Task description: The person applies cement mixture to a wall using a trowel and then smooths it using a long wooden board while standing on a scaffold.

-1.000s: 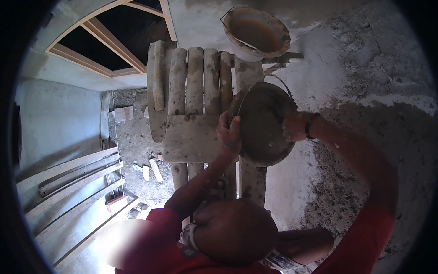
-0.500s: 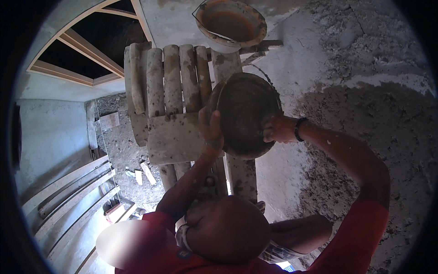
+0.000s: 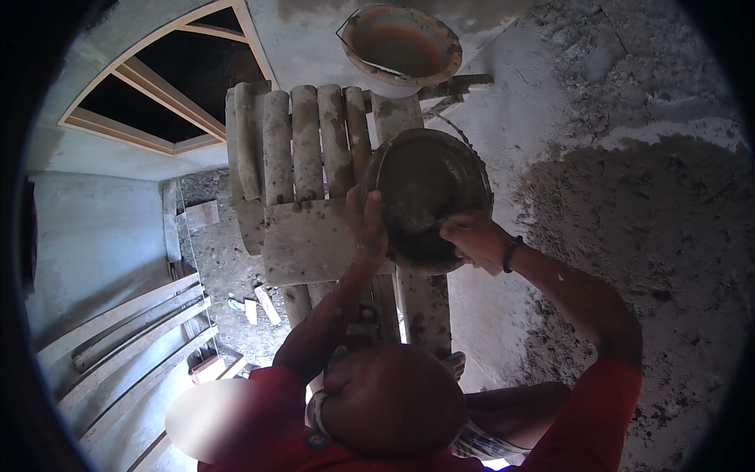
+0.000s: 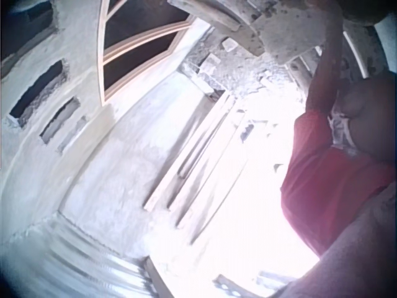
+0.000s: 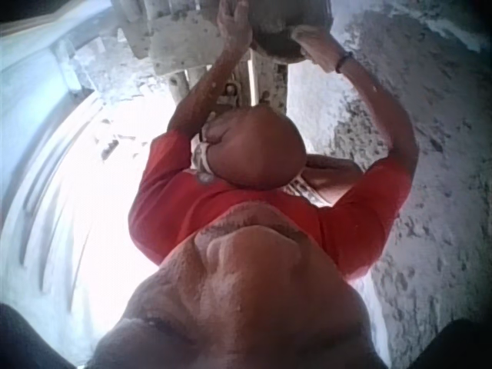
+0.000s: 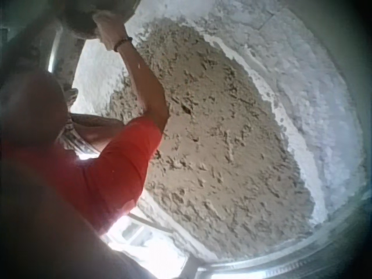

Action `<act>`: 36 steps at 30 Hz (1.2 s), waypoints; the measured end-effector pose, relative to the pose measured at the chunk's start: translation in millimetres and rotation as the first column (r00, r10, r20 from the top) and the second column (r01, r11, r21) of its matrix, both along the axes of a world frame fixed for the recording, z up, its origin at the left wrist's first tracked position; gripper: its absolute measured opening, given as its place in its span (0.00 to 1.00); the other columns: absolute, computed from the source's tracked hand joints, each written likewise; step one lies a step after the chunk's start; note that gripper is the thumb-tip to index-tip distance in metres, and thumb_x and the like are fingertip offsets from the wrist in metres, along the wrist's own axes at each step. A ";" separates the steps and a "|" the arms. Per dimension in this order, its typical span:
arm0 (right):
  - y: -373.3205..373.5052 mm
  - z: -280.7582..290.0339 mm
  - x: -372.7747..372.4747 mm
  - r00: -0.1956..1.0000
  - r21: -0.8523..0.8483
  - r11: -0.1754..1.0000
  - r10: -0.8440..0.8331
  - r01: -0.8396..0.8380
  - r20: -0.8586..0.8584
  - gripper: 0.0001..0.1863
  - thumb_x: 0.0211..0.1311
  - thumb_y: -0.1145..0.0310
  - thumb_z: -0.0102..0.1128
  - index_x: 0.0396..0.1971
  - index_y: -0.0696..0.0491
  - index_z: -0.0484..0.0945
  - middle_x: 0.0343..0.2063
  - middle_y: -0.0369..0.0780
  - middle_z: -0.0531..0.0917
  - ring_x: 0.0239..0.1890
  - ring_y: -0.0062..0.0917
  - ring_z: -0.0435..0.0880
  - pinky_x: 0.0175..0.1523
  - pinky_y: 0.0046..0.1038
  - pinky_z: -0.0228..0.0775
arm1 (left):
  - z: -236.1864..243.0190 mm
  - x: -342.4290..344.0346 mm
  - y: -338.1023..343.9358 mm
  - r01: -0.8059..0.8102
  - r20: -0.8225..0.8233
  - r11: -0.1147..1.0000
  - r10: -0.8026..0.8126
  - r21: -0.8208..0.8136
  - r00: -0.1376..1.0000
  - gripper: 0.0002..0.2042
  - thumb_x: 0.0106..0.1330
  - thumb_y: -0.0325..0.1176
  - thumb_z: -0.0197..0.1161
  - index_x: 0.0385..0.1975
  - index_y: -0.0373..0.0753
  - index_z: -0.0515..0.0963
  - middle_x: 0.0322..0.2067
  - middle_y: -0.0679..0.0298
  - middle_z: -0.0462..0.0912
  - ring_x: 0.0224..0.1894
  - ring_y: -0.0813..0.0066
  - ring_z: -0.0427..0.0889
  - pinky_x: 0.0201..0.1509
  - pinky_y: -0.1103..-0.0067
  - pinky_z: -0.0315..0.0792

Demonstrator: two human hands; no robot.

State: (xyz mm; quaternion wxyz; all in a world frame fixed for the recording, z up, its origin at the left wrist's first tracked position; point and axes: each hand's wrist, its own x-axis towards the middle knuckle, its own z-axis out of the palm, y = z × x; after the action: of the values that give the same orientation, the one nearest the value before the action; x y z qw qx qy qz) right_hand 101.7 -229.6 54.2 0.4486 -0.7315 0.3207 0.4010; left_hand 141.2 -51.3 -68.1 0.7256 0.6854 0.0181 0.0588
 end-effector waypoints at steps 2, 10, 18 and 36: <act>-18.2 -3.8 -14.2 0.996 0.032 0.999 -0.011 0.008 0.088 0.11 0.62 0.59 0.57 0.37 0.50 0.77 0.19 0.39 0.77 0.18 0.23 0.77 0.22 0.28 0.69 | 8.8 0.5 0.0 0.027 -0.078 0.998 -0.032 -0.054 0.996 0.17 0.67 0.37 0.55 0.48 0.29 0.71 0.38 0.53 0.80 0.41 0.68 0.77 0.49 0.74 0.69; -34.5 46.6 -23.3 0.451 -0.823 0.410 0.866 -0.394 0.216 0.16 0.58 0.64 0.58 0.46 0.51 0.75 0.25 0.46 0.80 0.31 0.39 0.82 0.38 0.40 0.74 | 9.9 2.2 1.5 0.033 -0.109 0.992 -0.046 -0.121 0.993 0.17 0.67 0.36 0.55 0.48 0.29 0.71 0.37 0.54 0.80 0.40 0.70 0.76 0.48 0.74 0.69; -70.0 -36.6 -34.2 0.437 -0.811 0.391 0.879 -0.434 0.190 0.06 0.59 0.68 0.49 0.26 0.52 0.72 0.20 0.39 0.75 0.28 0.34 0.78 0.36 0.33 0.70 | -5.2 3.2 -4.3 0.045 -0.114 0.996 -0.053 -0.072 0.992 0.18 0.67 0.39 0.56 0.46 0.29 0.72 0.37 0.54 0.79 0.40 0.68 0.76 0.47 0.73 0.70; -66.4 -17.0 -63.1 0.294 -0.663 0.476 0.879 -0.577 0.375 0.08 0.60 0.65 0.50 0.32 0.49 0.79 0.30 0.38 0.81 0.31 0.27 0.79 0.39 0.32 0.74 | 20.0 -1.5 -7.4 0.115 -0.191 0.991 -0.127 -0.076 0.973 0.19 0.67 0.41 0.57 0.48 0.30 0.71 0.35 0.52 0.80 0.38 0.64 0.78 0.47 0.73 0.70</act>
State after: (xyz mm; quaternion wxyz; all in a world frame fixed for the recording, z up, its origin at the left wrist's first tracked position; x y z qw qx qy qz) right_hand 38.5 -296.0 37.2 0.1271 -0.9581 -0.1745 0.1883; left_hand 139.8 -58.7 -48.1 0.7442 0.6640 0.0492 -0.0536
